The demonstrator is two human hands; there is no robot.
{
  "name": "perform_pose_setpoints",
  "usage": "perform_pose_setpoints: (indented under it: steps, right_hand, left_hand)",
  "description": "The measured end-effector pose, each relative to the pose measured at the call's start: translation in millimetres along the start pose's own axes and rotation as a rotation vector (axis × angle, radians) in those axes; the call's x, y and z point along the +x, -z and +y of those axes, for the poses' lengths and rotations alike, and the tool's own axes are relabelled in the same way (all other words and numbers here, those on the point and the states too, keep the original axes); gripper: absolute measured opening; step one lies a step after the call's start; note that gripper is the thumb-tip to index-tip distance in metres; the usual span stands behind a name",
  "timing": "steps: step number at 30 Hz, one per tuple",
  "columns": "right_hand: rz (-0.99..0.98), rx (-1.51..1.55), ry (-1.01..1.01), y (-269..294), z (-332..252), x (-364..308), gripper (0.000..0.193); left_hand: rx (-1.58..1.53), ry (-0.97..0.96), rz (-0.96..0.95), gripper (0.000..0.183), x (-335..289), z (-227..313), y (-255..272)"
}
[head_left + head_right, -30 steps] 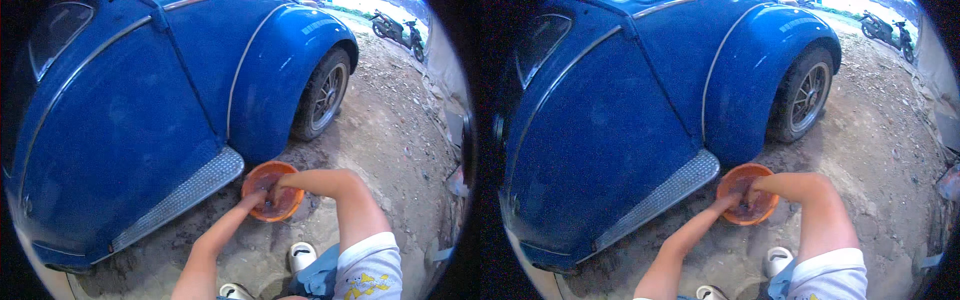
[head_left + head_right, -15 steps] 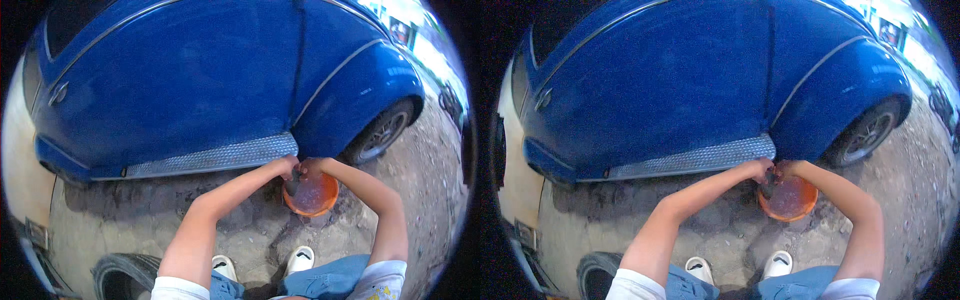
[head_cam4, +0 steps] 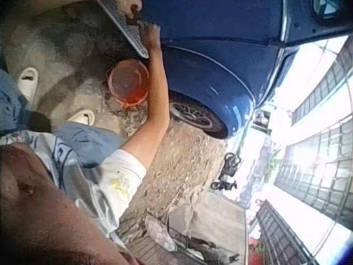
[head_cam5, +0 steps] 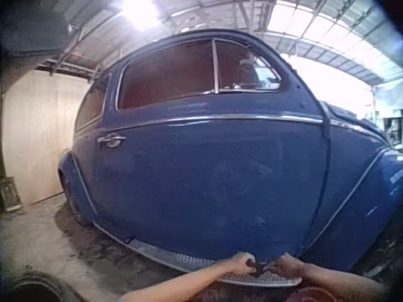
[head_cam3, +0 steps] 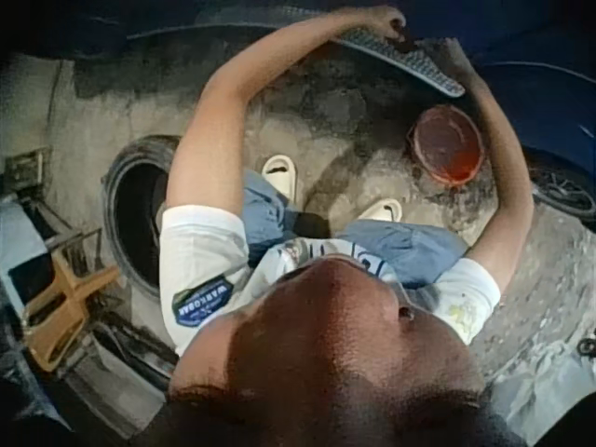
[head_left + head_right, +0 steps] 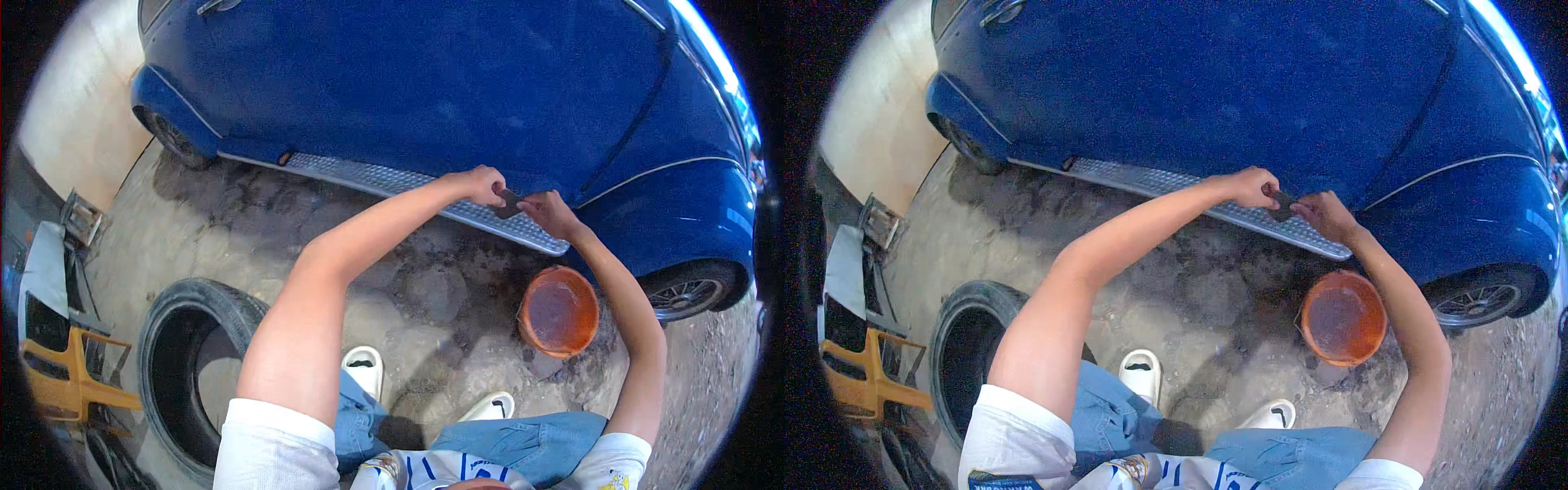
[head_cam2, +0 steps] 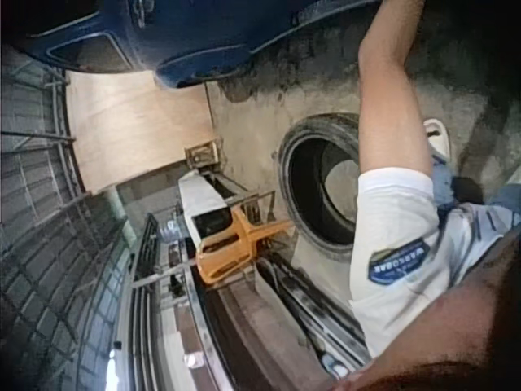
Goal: The person wets sandpaper in a bucket of water and sands the exterior surfaces of a car by hand.
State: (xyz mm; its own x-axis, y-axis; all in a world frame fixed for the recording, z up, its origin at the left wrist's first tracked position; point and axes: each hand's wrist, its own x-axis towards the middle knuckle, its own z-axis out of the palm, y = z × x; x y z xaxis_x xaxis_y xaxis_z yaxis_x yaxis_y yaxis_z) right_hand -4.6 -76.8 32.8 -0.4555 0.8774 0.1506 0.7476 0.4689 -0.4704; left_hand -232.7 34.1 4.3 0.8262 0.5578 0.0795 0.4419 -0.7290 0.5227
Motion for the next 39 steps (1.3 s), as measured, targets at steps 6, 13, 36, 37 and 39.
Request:
perform_pose_setpoints:
  steps: [6,13,36,37,39]
  right_hand:
    - [0.201,0.008,-0.103,1.3,-13.1,30.8,0.031]
    - [0.777,0.325,0.015,62.0,-38.1,106.8,0.025]
    - [0.956,0.025,0.164,90.4,-83.5,148.1,0.015]
    - [0.951,0.023,0.191,89.4,-80.9,147.1,0.015]
    - [1.007,-0.137,0.295,87.8,-72.7,143.2,0.017]
  left_hand:
    - [-0.261,0.02,0.116,0.032,-26.1,-22.0,33.4]
    - [0.108,-0.158,1.022,0.013,-21.7,26.2,187.3]
    - [0.787,-0.183,1.116,0.08,-3.9,-5.5,132.5]
    - [0.727,-0.174,0.902,0.088,-16.5,-16.5,116.8]
    - [0.7,-0.247,0.876,0.087,-36.1,-38.4,112.1]
